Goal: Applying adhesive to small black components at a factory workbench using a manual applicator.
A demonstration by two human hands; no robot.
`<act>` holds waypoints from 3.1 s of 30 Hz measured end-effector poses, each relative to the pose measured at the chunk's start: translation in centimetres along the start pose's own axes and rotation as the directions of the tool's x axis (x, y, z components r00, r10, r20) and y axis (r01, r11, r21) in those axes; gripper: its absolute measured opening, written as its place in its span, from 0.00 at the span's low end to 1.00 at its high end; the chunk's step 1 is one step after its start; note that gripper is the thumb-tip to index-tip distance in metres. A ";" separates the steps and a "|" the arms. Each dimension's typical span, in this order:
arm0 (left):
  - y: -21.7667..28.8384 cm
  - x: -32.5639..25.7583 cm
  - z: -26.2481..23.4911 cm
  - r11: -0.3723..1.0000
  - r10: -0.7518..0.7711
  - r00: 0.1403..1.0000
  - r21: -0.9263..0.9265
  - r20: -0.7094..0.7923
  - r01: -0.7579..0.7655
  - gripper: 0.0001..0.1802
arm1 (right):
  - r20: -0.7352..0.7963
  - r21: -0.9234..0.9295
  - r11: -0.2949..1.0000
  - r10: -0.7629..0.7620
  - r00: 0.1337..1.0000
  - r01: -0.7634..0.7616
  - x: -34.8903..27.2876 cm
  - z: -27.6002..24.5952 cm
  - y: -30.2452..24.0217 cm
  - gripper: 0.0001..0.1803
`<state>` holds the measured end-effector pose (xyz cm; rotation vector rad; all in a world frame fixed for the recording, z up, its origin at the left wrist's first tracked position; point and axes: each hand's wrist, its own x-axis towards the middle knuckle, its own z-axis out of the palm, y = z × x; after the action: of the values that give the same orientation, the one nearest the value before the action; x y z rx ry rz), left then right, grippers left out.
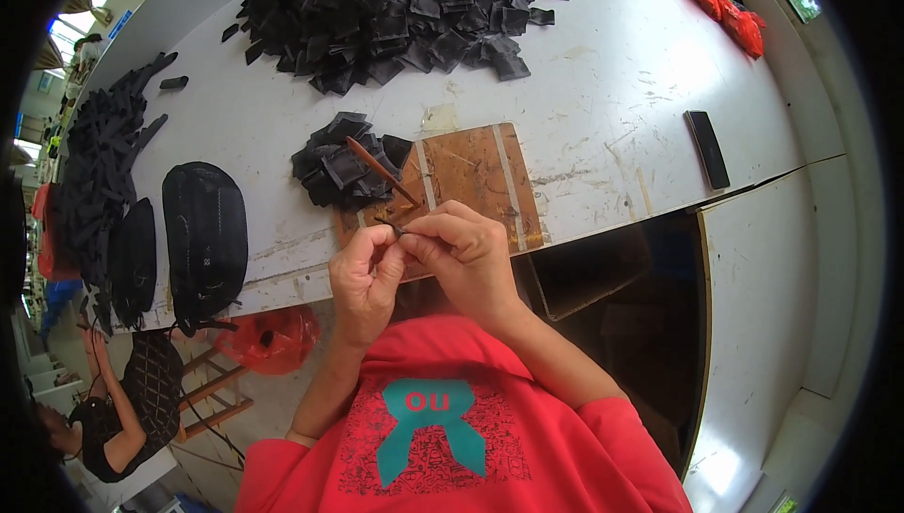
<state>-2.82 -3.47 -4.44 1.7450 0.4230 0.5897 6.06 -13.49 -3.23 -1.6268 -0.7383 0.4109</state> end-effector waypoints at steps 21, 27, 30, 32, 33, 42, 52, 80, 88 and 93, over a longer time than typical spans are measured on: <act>2.4 0.4 -0.2 0.893 -0.237 0.969 -0.410 -0.074 0.187 0.09 | 0.529 0.824 0.094 0.230 0.817 -0.559 0.9 -0.3 -0.5 0.06; 2.9 2.5 -2.0 0.226 -0.280 0.882 -0.867 0.379 0.445 0.07 | 0.364 0.371 0.823 0.297 0.883 -0.430 2.8 -1.9 -3.4 0.15; 5.3 4.0 -2.5 -0.069 0.047 0.865 -0.862 0.500 0.502 0.08 | 0.364 0.336 0.905 0.129 0.922 -0.260 5.0 -2.5 -8.6 0.17; 5.9 5.0 -2.8 -0.158 0.172 0.848 -0.835 0.502 0.527 0.08 | 0.348 0.293 0.946 0.028 0.937 -0.137 6.7 -2.1 -9.6 0.17; 5.9 5.7 -2.8 -0.098 0.121 0.872 -0.869 0.474 0.486 0.09 | 0.340 0.224 0.968 0.031 0.940 -0.113 7.8 -2.1 -9.5 0.17; 1.8 5.6 -2.5 0.071 -0.138 0.879 -0.881 0.456 0.468 0.09 | 0.498 0.400 0.854 0.102 0.861 -0.333 8.9 -1.5 -3.0 0.17; 1.6 5.7 -2.2 0.269 -0.180 0.916 -0.878 0.358 0.396 0.10 | 0.546 0.402 0.878 -0.004 0.838 -0.258 9.3 -1.7 -1.8 0.18; 3.3 5.4 -1.8 0.681 -0.043 0.966 -0.714 -0.256 -0.159 0.06 | -0.107 -0.285 0.809 -0.560 0.822 0.514 6.3 0.0 -3.9 0.09; 4.7 6.2 -1.7 0.872 0.031 0.965 -0.465 -0.259 -0.153 0.05 | -0.079 -0.382 0.732 -0.635 0.769 0.565 6.3 0.0 -3.7 0.09; 2.8 6.4 -2.3 0.983 0.075 0.992 -0.158 -0.100 -0.090 0.05 | -0.064 -0.466 0.670 -0.677 0.734 0.577 6.6 0.6 -3.5 0.07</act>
<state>0.90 1.29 -0.20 1.5886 0.3590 0.7475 9.70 -8.50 1.00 -1.6392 -1.2096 -0.4817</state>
